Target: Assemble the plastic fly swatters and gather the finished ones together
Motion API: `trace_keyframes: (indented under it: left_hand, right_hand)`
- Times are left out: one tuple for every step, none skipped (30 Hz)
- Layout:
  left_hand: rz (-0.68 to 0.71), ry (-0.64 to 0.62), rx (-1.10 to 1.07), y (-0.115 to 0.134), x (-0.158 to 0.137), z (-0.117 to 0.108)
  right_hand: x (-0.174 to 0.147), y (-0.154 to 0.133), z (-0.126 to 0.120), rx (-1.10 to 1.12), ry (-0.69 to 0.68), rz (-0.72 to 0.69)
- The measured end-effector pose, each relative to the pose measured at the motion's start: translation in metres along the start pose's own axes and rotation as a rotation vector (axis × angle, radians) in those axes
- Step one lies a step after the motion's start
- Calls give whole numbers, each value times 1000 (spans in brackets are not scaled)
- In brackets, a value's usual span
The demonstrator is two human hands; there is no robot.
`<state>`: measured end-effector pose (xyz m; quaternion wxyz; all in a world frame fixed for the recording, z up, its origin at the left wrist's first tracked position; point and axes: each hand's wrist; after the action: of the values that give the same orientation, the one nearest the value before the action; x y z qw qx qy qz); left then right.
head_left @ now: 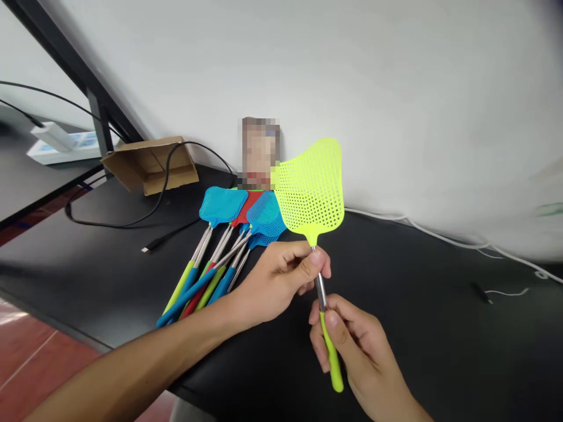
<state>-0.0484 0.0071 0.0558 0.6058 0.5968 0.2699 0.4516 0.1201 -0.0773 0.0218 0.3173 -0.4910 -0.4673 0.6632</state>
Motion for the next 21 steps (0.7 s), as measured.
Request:
trace_keyframes:
  left_hand:
    - [21, 17, -3, 0, -1, 0]
    - [40, 32, -16, 0, -3, 1]
    - [58, 50, -34, 0, -4, 2]
    - [74, 66, -54, -1, -5, 3]
    - [86, 82, -74, -2, -7, 4]
    - [94, 99, -94, -3, -8, 5]
    - [97, 119, -114, -4, -8, 7]
    - [98, 141, -132, -5, -9, 7]
    - [100, 167, -149, -6, -9, 7]
    - [105, 196, -165, -6, -8, 6]
    - [113, 231, -179, -5, -6, 4]
    - [123, 271, -190, -3, -3, 0]
    - [140, 322, -202, 0, 0, -5]
    - [163, 382, -213, 3, 4, -12]
    - [199, 450, -224, 7, 9, -19]
    - [248, 546, -238, 11, 14, -27]
    - [307, 624, -249, 15, 19, -34]
    - [392, 703, -243, 19, 23, -39]
    - [455, 762, -236, 20, 25, -42]
    - [485, 793, -233, 21, 26, -42]
    - [467, 784, -230, 19, 26, -40]
  right_hand:
    - [-1, 0, 0, -17, 26, -14]
    - [-2, 1, 1, -42, 58, -35]
    - [-3, 2, 2, -76, 100, -65]
    - [-4, 3, 3, -119, 144, -102]
    - [-5, 3, 4, -168, 191, -144]
    - [-6, 3, 5, -222, 240, -186]
    - [-6, 3, 7, -278, 292, -230]
    - [-7, 3, 8, -334, 346, -275]
    - [-7, 2, 10, -389, 404, -318]
    - [-7, 2, 11, -440, 457, -359]
    - [-7, 2, 12, -484, 506, -396]
    - [-7, 2, 14, -522, 541, -427]
    - [-6, 3, 14, -557, 559, -451]
    - [-5, 5, 14, -594, 562, -466]
    - [-3, 7, 14, -634, 551, -472]
    - [-1, 10, 13, -677, 531, -465]
    - [1, 13, 11, -721, 515, -449]
    - [4, 15, 8, -765, 513, -426]
    - [7, 17, 4, -807, 536, -405]
    - [10, 18, -1, -850, 579, -388]
    - [13, 18, -8, -898, 637, -375]
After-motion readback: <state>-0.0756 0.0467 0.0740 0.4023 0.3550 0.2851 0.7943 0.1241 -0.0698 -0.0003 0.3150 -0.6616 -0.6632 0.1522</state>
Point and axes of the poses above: each hand's wrist, its own x-axis towards the middle knuckle, its own z-axis out of the palm, y = z × x, and after that the axes turned 13 degrees about z, right-handed
